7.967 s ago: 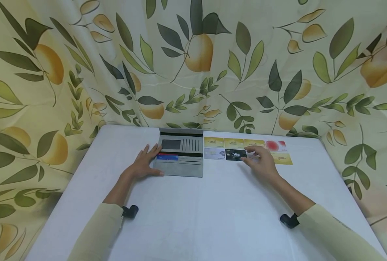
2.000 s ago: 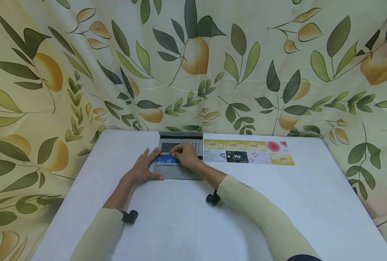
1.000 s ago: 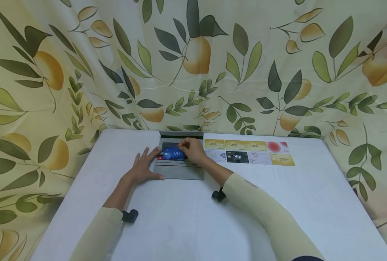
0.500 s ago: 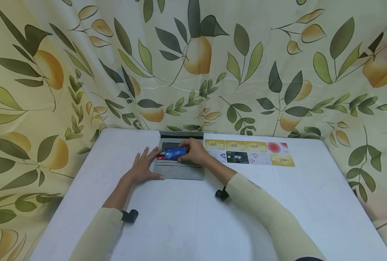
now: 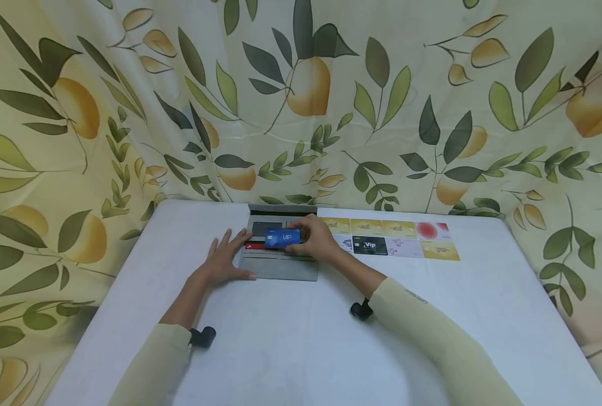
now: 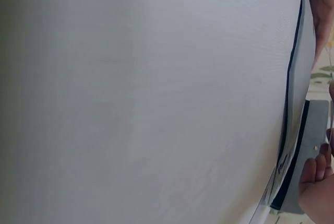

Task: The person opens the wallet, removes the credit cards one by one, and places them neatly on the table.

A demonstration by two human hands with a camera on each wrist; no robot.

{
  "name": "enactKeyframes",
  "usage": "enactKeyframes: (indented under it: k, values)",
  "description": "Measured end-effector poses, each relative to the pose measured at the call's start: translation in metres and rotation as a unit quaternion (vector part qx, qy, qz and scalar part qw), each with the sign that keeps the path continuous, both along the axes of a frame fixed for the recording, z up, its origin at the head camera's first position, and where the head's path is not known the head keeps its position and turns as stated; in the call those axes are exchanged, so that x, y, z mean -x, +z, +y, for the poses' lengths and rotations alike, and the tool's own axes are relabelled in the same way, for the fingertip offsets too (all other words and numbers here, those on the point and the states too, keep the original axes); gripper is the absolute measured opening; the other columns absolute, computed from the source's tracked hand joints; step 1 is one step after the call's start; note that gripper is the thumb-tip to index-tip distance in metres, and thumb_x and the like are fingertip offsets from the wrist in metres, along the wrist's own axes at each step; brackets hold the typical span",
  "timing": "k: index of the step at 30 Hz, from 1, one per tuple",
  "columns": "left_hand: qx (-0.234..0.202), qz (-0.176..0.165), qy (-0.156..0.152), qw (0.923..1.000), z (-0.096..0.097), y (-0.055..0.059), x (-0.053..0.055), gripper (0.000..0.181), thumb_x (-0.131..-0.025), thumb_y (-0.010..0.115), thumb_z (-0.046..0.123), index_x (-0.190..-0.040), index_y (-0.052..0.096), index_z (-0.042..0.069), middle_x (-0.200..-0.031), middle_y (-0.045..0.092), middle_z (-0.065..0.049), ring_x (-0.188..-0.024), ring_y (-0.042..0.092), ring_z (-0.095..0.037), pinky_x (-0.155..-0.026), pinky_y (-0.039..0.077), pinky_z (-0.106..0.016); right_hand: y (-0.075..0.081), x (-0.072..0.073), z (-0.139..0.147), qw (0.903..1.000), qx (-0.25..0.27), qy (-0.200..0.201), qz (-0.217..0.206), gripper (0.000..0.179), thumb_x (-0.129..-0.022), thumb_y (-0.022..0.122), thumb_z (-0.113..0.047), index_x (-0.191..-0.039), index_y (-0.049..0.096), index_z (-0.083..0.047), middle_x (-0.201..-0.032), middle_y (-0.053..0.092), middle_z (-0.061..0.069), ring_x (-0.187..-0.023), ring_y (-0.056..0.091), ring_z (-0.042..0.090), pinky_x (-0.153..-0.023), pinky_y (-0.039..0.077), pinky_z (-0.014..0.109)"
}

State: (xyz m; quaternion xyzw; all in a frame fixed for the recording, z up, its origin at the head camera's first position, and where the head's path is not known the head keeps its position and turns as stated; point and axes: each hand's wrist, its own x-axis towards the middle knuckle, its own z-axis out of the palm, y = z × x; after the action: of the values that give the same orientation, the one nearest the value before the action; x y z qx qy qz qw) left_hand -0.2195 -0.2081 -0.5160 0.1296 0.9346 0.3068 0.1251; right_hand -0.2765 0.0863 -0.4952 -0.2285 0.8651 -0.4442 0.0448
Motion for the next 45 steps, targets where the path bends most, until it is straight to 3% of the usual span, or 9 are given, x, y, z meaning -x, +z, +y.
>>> enactKeyframes:
  k: [14,22,37,45]
  values:
    - [-0.013,0.017,-0.007,0.9997,0.003,0.007,0.001,0.114,-0.076,0.094,0.044,-0.167,0.031,0.017,-0.175,0.016,-0.011,-0.160,-0.006,-0.041,-0.124,-0.012,-0.062,0.005,-0.008,0.019,0.9994,-0.013,-0.027,0.017,0.054,-0.076,0.098,-0.024,-0.125,0.078,-0.012,-0.122,0.062,0.011,-0.115,0.049,0.029,-0.091,0.044,0.043]
    - [-0.010,0.020,-0.006,0.9997,0.002,0.007,-0.002,0.114,-0.076,0.094,0.043,-0.167,0.031,0.015,-0.175,0.016,-0.012,-0.159,-0.005,-0.043,-0.123,-0.012,-0.063,0.006,-0.018,0.027,0.9993,-0.011,-0.028,0.021,0.054,-0.075,0.098,-0.023,-0.124,0.078,-0.011,-0.115,0.064,0.009,-0.115,0.048,0.030,-0.092,0.046,0.044]
    - [-0.005,0.010,-0.001,0.9999,0.000,0.000,-0.004,0.115,-0.076,0.094,0.044,-0.167,0.030,0.017,-0.175,0.015,-0.011,-0.160,-0.006,-0.041,-0.124,-0.012,-0.061,0.000,-0.031,0.051,0.9987,-0.012,-0.049,0.012,0.052,-0.075,0.097,-0.024,-0.122,0.079,-0.013,-0.123,0.067,0.007,-0.116,0.048,0.029,-0.091,0.045,0.043]
    - [-0.009,0.010,0.003,0.9999,0.002,0.001,-0.004,0.114,-0.075,0.095,0.043,-0.167,0.032,0.016,-0.175,0.017,-0.013,-0.160,-0.005,-0.042,-0.124,-0.012,-0.061,0.001,-0.037,0.070,0.9976,-0.014,-0.061,0.028,0.052,-0.072,0.099,-0.022,-0.119,0.079,-0.011,-0.113,0.069,0.008,-0.110,0.049,0.031,-0.088,0.039,0.042]
